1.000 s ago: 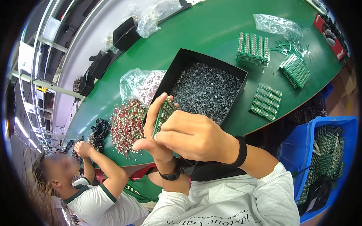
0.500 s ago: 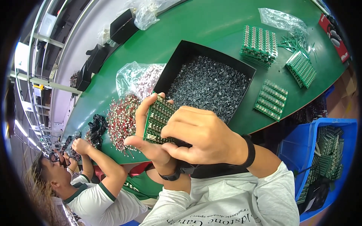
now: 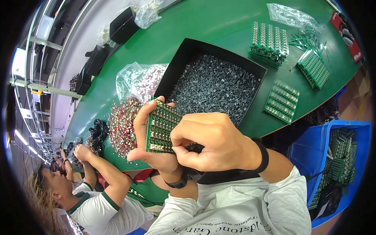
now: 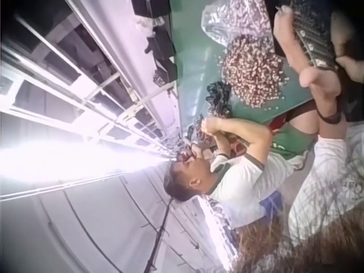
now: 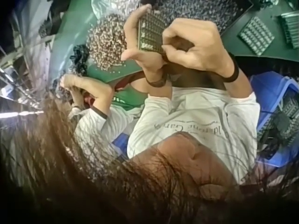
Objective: The person picks up a circuit board and inserts small grey components into its holes by hand. After filling the board, they place it onto a stack of completed boards on the table.
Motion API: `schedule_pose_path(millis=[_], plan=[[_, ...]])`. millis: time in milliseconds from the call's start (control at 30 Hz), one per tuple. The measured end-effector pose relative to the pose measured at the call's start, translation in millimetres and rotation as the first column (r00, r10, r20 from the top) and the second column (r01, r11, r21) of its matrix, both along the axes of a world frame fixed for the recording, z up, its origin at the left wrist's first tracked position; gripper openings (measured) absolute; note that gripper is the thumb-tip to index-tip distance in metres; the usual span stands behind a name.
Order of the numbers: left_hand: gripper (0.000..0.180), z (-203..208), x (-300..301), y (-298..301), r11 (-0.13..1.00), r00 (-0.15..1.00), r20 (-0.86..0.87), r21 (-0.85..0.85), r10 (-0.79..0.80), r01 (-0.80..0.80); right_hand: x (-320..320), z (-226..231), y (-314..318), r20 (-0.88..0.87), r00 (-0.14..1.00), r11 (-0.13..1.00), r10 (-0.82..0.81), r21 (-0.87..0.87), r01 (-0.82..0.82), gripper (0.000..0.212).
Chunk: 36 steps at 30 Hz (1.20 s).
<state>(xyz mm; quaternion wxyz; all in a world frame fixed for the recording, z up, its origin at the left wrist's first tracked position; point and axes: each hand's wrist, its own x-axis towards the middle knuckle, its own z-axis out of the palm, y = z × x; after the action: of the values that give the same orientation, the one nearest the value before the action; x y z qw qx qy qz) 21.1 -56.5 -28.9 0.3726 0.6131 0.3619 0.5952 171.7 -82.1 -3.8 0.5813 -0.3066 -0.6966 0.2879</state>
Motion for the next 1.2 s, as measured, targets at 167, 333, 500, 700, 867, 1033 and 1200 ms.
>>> schedule_pose_path(millis=[167,333,500,700,867,1033,1200], plan=[[0.12,0.9,1.3,-0.9,1.0,1.0,0.023,-0.031,0.006,-0.005,-4.6,-1.1,3.9,0.029,1.0,1.0,-0.01,0.029,0.009,0.02],[0.12,0.7,-0.3,-1.2,1.0,0.999,-0.05,0.013,-0.018,0.019,-5.7,-5.9,3.5,0.065,0.998,0.998,-0.005,0.07,0.0,0.019],[0.121,2.0,2.0,-0.8,0.994,0.991,0.131,-0.103,-0.022,0.036,-0.1,-1.3,0.0,0.058,0.996,0.998,-0.067,0.021,0.066,0.017],[0.122,-0.3,-1.9,0.1,0.999,1.0,0.011,-0.035,-0.016,0.016,-6.8,-5.2,4.4,0.075,0.997,0.999,0.024,0.046,-0.027,0.02],[0.12,-0.8,-0.6,-0.2,1.0,0.999,-0.046,-0.014,-0.023,0.022,-2.1,-4.6,-1.0,0.111,0.994,1.0,0.003,0.004,-0.003,0.015],[0.119,4.2,-2.1,-1.1,0.993,0.996,0.089,-0.115,-0.029,0.04,-3.2,1.9,0.0,0.123,0.992,0.999,-0.011,-0.036,0.015,0.017],[0.118,0.6,-4.3,1.0,0.995,0.996,0.067,-0.088,-0.05,0.056,-4.8,-2.3,1.6,0.177,0.982,0.997,0.068,-0.031,-0.064,0.018]])
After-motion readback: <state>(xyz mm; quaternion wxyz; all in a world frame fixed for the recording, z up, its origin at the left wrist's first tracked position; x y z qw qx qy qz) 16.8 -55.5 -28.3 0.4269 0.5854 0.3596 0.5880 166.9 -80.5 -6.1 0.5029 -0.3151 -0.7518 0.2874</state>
